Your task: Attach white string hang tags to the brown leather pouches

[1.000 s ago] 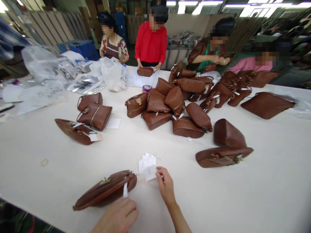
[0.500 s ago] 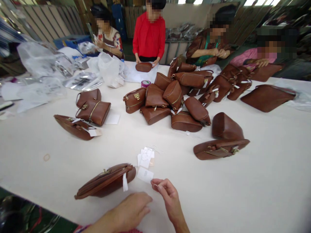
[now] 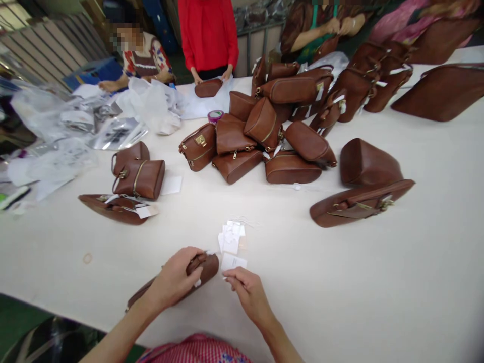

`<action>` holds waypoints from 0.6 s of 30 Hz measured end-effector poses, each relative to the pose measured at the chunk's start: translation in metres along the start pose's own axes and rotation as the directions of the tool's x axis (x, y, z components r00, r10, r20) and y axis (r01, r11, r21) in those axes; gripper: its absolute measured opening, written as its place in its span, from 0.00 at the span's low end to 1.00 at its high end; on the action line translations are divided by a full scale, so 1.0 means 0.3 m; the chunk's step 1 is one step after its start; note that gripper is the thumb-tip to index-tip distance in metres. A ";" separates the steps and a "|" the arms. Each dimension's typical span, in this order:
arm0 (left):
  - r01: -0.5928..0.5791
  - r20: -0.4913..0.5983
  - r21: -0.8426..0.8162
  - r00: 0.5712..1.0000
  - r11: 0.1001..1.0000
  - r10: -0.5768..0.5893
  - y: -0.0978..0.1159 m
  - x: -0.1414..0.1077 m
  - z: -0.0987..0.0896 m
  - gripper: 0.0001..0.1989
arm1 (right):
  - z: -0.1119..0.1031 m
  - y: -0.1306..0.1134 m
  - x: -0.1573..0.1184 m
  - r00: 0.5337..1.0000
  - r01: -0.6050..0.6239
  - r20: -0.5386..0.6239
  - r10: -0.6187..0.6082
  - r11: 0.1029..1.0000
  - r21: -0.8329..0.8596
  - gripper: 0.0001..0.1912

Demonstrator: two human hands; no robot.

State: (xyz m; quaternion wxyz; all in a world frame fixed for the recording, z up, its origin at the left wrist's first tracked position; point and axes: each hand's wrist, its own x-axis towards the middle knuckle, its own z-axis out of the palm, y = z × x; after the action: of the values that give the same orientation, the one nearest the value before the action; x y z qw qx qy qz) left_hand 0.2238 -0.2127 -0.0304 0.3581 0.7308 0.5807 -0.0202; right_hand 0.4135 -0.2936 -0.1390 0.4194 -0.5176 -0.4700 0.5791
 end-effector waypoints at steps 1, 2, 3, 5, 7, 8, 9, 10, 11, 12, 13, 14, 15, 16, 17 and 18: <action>0.017 0.011 -0.036 1.000 0.999 -0.017 0.005 0.004 -0.007 0.13 | 0.014 -0.018 0.010 1.000 -0.013 0.008 0.013 1.000 0.016 0.11; 0.025 0.019 -0.067 1.000 0.997 -0.024 0.011 0.007 -0.016 0.12 | 0.027 -0.034 0.019 1.000 -0.027 0.007 0.027 0.999 0.032 0.10; 0.030 0.027 -0.093 0.999 0.995 -0.027 0.016 0.011 -0.028 0.12 | 0.036 -0.046 0.028 0.999 -0.043 0.001 0.043 0.998 0.047 0.10; 0.035 0.045 -0.118 0.999 0.992 -0.029 0.025 0.021 -0.051 0.10 | 0.039 -0.051 0.037 0.997 -0.070 -0.023 0.071 0.996 0.055 0.10; 0.044 0.069 -0.102 0.997 0.994 -0.037 0.029 0.031 -0.068 0.09 | 0.015 -0.030 0.031 0.994 -0.111 -0.018 0.111 0.994 0.008 0.09; 0.052 0.082 -0.081 0.996 0.995 -0.046 0.030 0.036 -0.072 0.08 | -0.006 -0.011 0.022 0.991 -0.135 0.005 0.135 0.990 -0.044 0.09; 0.061 0.093 -0.057 0.994 0.996 -0.056 0.030 0.038 -0.072 0.08 | -0.032 0.012 0.010 0.988 -0.152 0.026 0.156 0.981 -0.117 0.09; 0.063 0.098 -0.034 0.993 0.997 -0.060 0.029 0.039 -0.069 0.08 | -0.060 0.037 -0.004 0.985 -0.163 0.031 0.172 0.966 -0.200 0.10; 0.061 0.099 -0.016 0.993 0.998 -0.059 0.027 0.038 -0.063 0.08 | -0.088 0.061 -0.016 0.983 -0.173 0.015 0.185 0.944 -0.279 0.12; 0.057 0.097 -0.003 0.994 0.998 -0.056 0.025 0.035 -0.055 0.08 | -0.113 0.083 -0.027 0.981 -0.187 -0.026 0.190 0.920 -0.345 0.14; 0.054 0.092 0.006 0.994 0.999 -0.055 0.022 0.032 -0.047 0.09 | -0.134 0.102 -0.033 0.978 -0.209 -0.089 0.189 0.894 -0.395 0.15; 0.052 0.086 0.013 0.995 0.999 -0.053 0.020 0.028 -0.039 0.09 | -0.148 0.117 -0.035 0.970 -0.235 -0.155 0.186 0.873 -0.427 0.15; 0.050 0.079 0.019 0.996 0.999 -0.051 0.017 0.026 -0.032 0.10 | -0.155 0.129 -0.033 0.960 -0.262 -0.209 0.185 0.857 -0.445 0.15; 0.051 0.075 0.026 0.996 0.998 -0.053 0.015 0.024 -0.027 0.10 | -0.156 0.137 -0.029 0.952 -0.282 -0.244 0.186 0.844 -0.456 0.15; 0.052 0.074 0.033 0.996 0.998 -0.054 0.012 0.024 -0.024 0.10 | -0.150 0.142 -0.023 0.947 -0.292 -0.264 0.183 0.833 -0.470 0.15; 0.051 0.072 0.039 0.996 0.998 -0.054 0.008 0.026 -0.022 0.10 | -0.140 0.145 -0.017 0.946 -0.293 -0.271 0.178 0.824 -0.484 0.15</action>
State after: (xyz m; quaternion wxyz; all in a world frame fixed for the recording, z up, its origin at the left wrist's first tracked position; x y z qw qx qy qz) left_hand 0.2258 -0.2028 -0.0276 0.3647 0.7206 0.5859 -0.0672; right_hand 0.4558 -0.3030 -0.1813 0.2373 -0.7246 -0.4926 0.4195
